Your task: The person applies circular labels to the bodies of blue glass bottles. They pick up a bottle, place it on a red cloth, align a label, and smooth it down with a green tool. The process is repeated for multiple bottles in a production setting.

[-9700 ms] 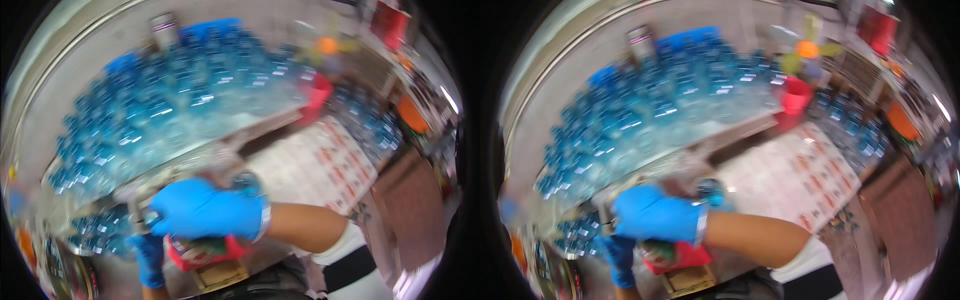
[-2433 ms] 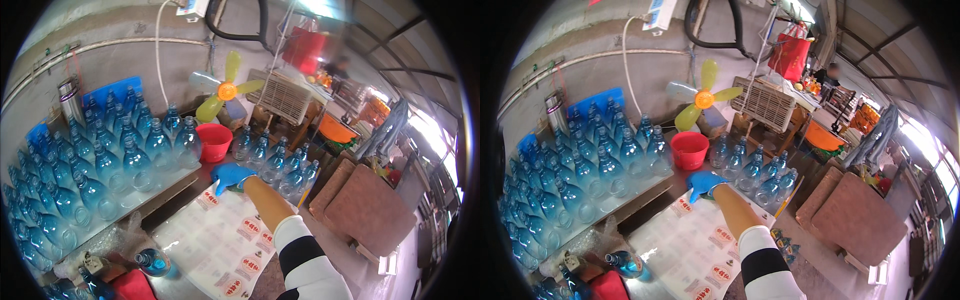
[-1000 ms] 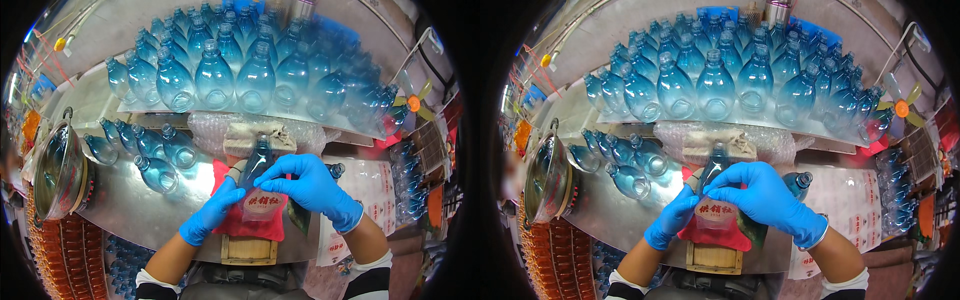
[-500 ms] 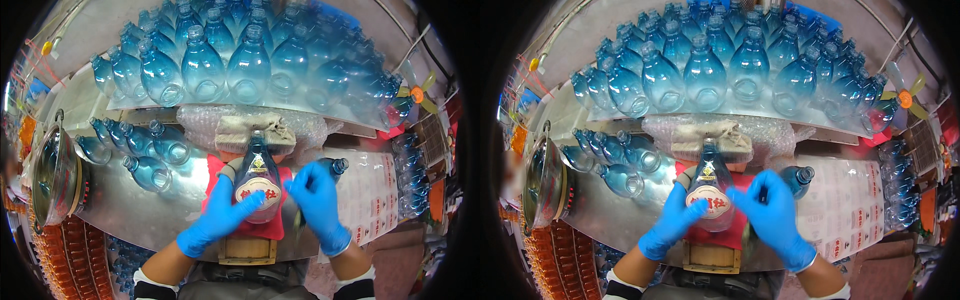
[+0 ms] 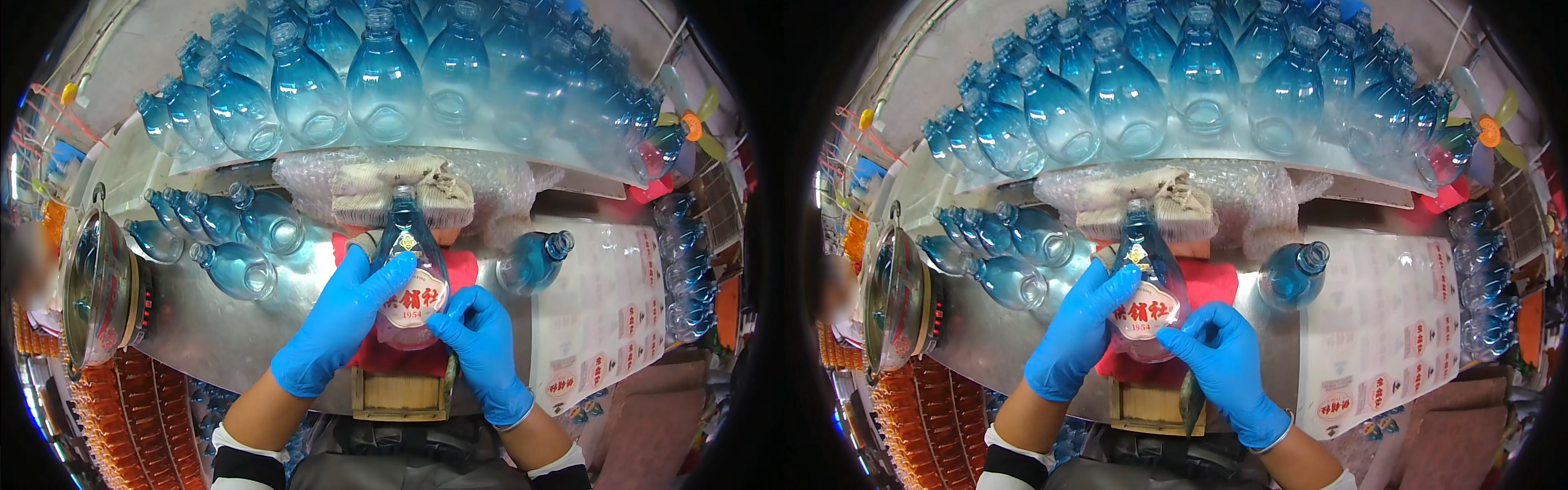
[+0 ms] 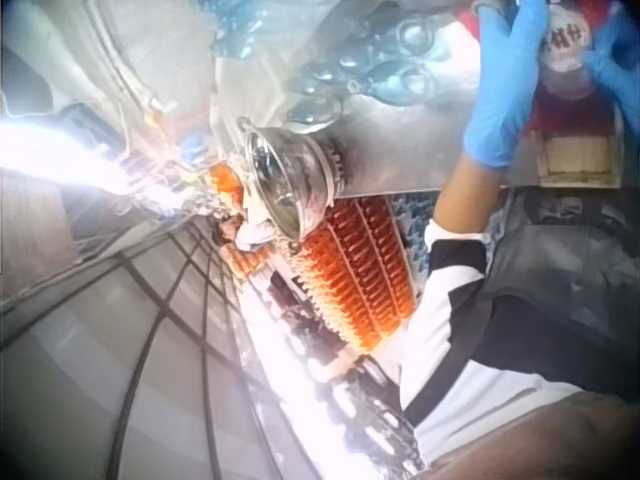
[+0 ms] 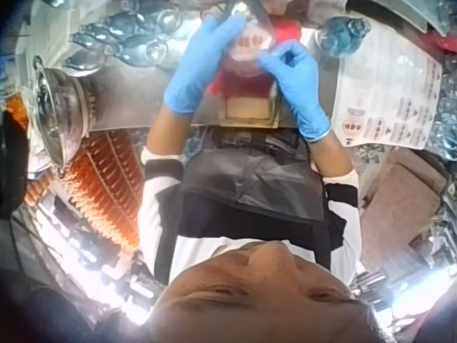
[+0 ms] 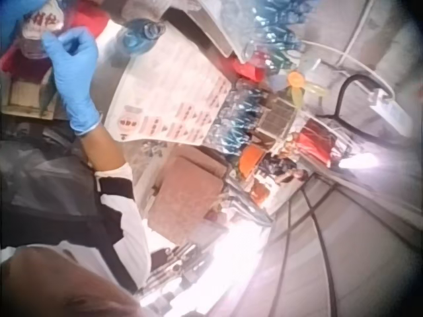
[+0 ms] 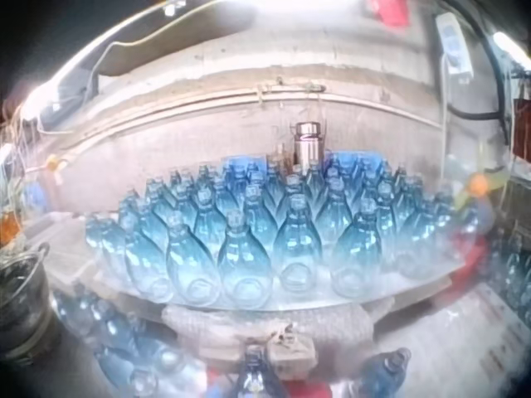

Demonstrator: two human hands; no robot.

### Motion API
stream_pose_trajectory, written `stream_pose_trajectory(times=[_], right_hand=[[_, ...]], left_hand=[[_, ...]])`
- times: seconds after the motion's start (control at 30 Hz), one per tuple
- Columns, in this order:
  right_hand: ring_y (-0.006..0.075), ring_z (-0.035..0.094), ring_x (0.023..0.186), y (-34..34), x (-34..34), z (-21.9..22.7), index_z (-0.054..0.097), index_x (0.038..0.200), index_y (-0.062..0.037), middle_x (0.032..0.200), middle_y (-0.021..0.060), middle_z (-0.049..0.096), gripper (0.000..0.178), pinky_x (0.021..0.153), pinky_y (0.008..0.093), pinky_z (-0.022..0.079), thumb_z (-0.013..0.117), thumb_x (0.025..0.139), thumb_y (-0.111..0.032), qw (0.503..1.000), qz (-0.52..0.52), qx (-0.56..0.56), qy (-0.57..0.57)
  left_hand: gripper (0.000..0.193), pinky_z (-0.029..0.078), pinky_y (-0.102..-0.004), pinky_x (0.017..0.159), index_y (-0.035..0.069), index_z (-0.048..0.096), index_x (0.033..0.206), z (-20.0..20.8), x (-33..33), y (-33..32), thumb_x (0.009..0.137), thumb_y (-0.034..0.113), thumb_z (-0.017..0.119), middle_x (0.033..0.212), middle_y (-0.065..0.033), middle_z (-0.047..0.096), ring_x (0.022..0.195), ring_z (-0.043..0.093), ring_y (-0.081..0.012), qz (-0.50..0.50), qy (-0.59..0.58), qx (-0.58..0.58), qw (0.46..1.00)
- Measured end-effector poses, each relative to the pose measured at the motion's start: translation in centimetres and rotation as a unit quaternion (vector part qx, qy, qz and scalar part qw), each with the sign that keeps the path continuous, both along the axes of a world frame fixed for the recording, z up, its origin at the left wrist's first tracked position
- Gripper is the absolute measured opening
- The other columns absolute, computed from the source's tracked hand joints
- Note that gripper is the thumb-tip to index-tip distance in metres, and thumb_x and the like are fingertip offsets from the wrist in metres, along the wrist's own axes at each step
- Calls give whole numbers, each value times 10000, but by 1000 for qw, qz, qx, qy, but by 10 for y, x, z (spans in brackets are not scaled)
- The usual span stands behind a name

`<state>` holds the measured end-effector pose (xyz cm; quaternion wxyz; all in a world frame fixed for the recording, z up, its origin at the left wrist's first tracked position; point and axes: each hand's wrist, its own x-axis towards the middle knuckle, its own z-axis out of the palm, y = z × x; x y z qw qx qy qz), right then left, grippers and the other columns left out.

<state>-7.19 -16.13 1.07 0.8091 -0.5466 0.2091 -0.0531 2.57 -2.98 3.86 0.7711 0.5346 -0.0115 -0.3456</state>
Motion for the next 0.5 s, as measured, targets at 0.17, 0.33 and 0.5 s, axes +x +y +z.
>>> stream_pose_trajectory(times=[0.17, 0.33, 0.5], right_hand=[[56, 534, 652, -1, 2, 0, 541, 769, -69, 701, -7, 564, 192, 606, 196, 454, 730, 750, -40, 1000, 7, 2, -11], [57, 532, 661, -1, 3, 0, 540, 768, -68, 707, -6, 566, 188, 609, 196, 449, 725, 754, -38, 1000, 0, -2, -11], [53, 527, 663, -3, 1, -2, 557, 792, -69, 721, -5, 574, 157, 601, 194, 439, 713, 776, -78, 1000, 14, -8, -11]], left_hand=[[433, 444, -295, 890, 4, 420, 1222, -1, 0, 1, 890, 234, 579, 1136, -102, 540, 1024, 539, -156, 1, 0, 11, 1000], [447, 443, -294, 887, 9, 429, 1224, -6, 2, 1, 888, 258, 584, 1128, -104, 547, 1021, 544, -160, 1, -6, 0, 1000], [374, 516, -339, 816, 37, 447, 1237, -13, 5, 3, 936, 256, 475, 1128, -104, 566, 993, 591, -210, -18, -57, 27, 998]])
